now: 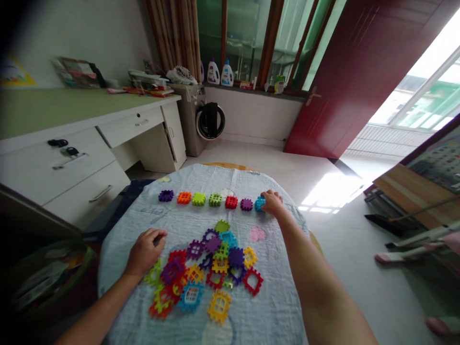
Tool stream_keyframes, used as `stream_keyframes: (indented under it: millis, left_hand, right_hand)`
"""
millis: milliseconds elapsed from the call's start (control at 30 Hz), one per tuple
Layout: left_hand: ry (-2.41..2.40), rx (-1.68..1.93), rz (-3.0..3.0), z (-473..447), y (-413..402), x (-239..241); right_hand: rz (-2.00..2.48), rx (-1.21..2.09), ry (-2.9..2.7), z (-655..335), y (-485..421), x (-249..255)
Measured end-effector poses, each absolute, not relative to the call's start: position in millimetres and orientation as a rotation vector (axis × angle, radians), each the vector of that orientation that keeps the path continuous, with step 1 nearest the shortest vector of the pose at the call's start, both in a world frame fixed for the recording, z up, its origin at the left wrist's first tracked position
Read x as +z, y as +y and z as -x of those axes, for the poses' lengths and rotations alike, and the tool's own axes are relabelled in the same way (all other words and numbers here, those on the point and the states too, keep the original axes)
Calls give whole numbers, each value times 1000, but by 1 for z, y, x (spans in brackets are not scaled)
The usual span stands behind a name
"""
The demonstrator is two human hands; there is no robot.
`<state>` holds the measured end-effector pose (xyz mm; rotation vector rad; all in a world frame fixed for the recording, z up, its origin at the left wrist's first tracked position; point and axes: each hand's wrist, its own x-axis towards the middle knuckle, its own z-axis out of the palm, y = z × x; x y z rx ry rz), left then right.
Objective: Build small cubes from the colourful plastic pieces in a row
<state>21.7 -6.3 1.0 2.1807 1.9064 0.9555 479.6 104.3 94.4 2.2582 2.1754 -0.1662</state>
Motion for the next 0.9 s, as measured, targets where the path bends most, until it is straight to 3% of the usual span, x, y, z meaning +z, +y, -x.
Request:
stream_keyframes:
  millis: [400, 667, 900]
  left_hand:
    - [1920, 952, -2156, -22, -7, 3]
    - [1920, 950, -2156, -24, -8, 5]
    - [1931, 936, -2150, -25, -8, 7]
  right_hand:
    - [-2184, -170, 2154, -483, 116, 78]
    - [-2334, -119, 2376, -467, 78, 95]
    - [-2237, -697, 2729, -431, -20, 57]
